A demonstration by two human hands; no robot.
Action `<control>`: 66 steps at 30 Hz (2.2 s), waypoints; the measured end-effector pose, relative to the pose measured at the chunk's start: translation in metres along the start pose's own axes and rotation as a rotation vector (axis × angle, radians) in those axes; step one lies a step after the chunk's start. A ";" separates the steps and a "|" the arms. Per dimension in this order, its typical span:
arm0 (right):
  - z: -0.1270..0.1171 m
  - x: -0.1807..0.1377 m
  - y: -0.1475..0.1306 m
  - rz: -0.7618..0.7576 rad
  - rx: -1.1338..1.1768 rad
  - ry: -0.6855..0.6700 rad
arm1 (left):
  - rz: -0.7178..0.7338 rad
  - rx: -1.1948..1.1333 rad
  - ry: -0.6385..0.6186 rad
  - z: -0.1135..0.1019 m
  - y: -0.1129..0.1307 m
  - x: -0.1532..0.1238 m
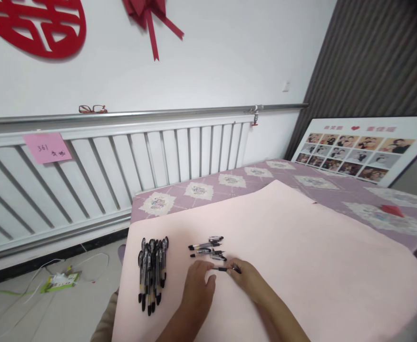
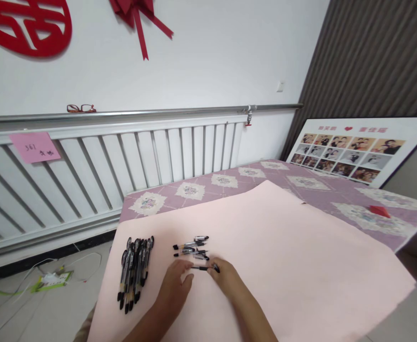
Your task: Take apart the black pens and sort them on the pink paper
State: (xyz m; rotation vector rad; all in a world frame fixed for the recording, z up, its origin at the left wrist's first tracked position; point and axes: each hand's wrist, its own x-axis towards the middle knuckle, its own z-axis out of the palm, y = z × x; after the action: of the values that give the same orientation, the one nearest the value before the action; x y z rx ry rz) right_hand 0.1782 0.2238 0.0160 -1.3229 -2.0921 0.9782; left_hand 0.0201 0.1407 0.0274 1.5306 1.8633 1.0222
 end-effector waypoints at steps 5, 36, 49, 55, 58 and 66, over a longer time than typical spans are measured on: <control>0.005 0.006 0.007 -0.010 -0.048 0.011 | 0.120 0.453 -0.034 -0.002 -0.013 0.020; 0.010 0.018 0.005 -0.090 -0.126 0.075 | 0.080 0.609 -0.078 -0.002 -0.013 0.031; 0.003 0.015 0.003 0.005 -0.127 0.163 | 0.082 0.544 -0.081 -0.008 -0.011 0.028; 0.001 0.015 0.005 -0.030 -0.181 0.175 | 0.124 0.428 -0.072 -0.018 -0.007 0.003; 0.003 0.015 0.004 -0.096 -0.203 0.165 | 0.214 0.241 -0.090 -0.024 -0.012 -0.022; 0.011 0.010 0.008 -0.156 -0.267 0.179 | 0.221 0.076 -0.116 -0.035 -0.068 -0.076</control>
State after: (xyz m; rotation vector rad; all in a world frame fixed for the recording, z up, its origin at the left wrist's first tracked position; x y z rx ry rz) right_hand 0.1711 0.2316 0.0029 -1.2942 -2.2014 0.5093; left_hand -0.0296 0.0536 -0.0128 1.8324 1.6988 0.9440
